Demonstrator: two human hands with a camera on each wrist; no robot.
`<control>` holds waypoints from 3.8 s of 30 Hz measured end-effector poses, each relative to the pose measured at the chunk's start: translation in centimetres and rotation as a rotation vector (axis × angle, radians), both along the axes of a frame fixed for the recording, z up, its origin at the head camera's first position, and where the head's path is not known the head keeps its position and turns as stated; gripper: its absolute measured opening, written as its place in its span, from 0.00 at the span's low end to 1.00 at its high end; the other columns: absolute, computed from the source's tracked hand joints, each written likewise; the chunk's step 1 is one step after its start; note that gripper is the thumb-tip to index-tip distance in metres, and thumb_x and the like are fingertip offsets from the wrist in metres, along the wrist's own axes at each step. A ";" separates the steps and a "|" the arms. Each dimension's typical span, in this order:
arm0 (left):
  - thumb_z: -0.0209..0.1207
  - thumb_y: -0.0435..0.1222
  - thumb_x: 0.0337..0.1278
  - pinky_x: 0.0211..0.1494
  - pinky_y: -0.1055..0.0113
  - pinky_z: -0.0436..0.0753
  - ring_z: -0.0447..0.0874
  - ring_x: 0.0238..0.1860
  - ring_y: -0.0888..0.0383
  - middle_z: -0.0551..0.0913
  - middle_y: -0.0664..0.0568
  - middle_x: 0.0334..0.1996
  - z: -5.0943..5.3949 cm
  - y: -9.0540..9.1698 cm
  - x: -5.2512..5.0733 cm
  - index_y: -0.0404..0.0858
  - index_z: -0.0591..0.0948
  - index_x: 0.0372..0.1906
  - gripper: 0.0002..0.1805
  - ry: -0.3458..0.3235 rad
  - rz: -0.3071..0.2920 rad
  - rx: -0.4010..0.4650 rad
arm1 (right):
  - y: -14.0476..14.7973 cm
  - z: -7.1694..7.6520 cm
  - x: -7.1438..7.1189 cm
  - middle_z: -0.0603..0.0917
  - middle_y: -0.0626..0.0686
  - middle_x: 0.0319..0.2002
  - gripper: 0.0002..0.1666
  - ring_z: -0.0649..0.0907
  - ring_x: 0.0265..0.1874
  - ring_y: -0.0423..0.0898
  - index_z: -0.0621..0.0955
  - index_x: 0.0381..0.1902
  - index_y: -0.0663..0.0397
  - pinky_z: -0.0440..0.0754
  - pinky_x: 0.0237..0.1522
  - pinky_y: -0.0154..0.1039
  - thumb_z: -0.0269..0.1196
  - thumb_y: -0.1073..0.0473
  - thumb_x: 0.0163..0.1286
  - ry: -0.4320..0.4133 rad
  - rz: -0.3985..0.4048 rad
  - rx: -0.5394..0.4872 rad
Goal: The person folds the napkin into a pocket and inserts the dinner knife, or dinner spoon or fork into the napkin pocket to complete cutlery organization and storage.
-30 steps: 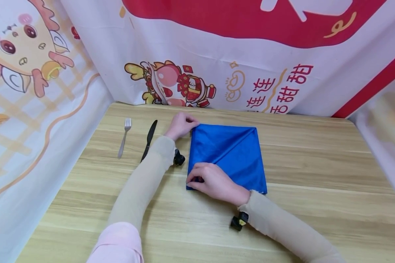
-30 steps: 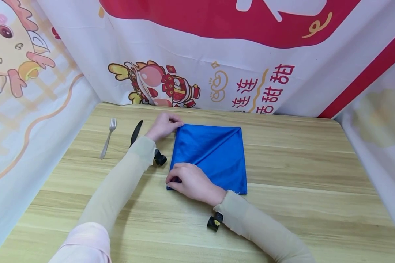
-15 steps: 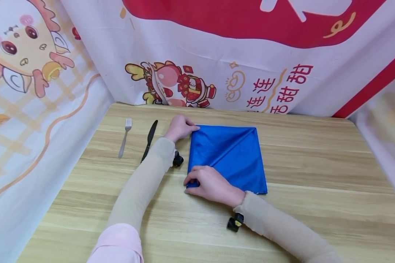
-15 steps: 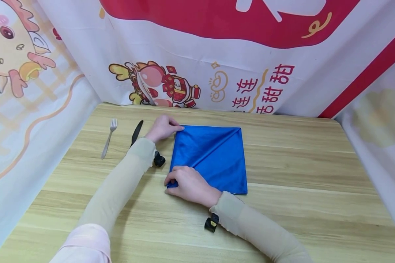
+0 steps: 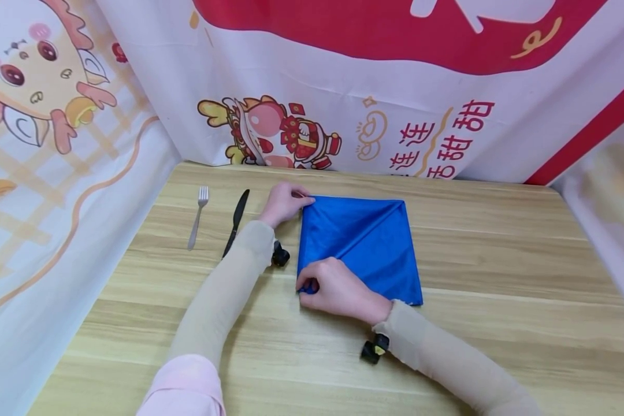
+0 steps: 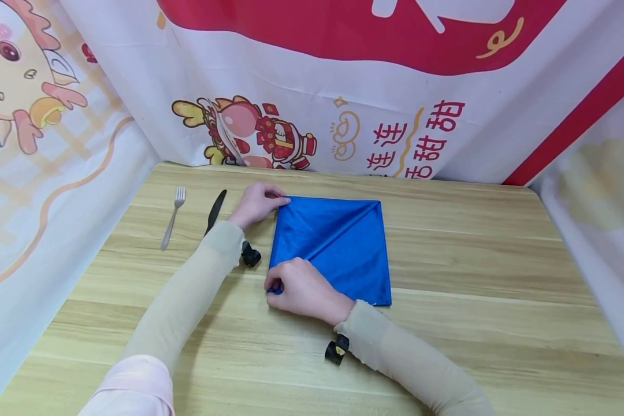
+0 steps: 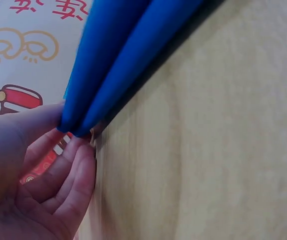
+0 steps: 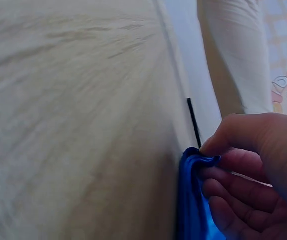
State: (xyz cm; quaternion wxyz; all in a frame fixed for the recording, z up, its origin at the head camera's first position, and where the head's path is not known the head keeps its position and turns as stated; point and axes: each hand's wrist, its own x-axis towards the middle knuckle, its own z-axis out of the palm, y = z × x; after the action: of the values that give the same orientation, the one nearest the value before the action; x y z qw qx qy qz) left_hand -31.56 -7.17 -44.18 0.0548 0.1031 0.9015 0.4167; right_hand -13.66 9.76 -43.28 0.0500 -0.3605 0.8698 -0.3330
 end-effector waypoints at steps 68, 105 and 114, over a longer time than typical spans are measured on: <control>0.64 0.26 0.65 0.40 0.58 0.88 0.88 0.32 0.48 0.81 0.40 0.40 9.7 10.3 4.5 0.29 0.78 0.45 0.08 -0.032 -0.089 0.836 | 17.1 2.4 2.1 0.83 0.54 0.34 0.12 0.87 0.33 0.44 0.79 0.33 0.67 0.88 0.36 0.46 0.58 0.84 0.58 -0.508 -0.006 -0.710; 0.65 0.40 0.69 0.48 0.68 0.83 0.84 0.47 0.60 0.86 0.54 0.48 1.6 15.2 3.2 0.39 0.80 0.64 0.22 -0.113 -0.198 0.479 | 25.0 0.3 2.6 0.87 0.61 0.37 0.14 0.87 0.32 0.53 0.79 0.45 0.71 0.87 0.37 0.44 0.62 0.60 0.75 -0.674 -0.448 -0.180; 0.66 0.35 0.68 0.55 0.65 0.80 0.84 0.50 0.53 0.85 0.45 0.51 2.1 7.4 0.7 0.34 0.80 0.61 0.21 0.072 -0.153 0.353 | 24.1 1.5 0.6 0.88 0.58 0.42 0.34 0.87 0.37 0.53 0.80 0.55 0.68 0.87 0.40 0.40 0.67 0.41 0.71 -0.594 -0.629 -0.089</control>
State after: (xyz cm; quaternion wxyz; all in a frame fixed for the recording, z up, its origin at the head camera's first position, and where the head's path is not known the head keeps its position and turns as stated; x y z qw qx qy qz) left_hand -30.89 0.21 -42.12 0.0352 0.1943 0.8054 0.5589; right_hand -13.07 33.83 -41.80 0.1785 0.0315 0.8700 -0.4585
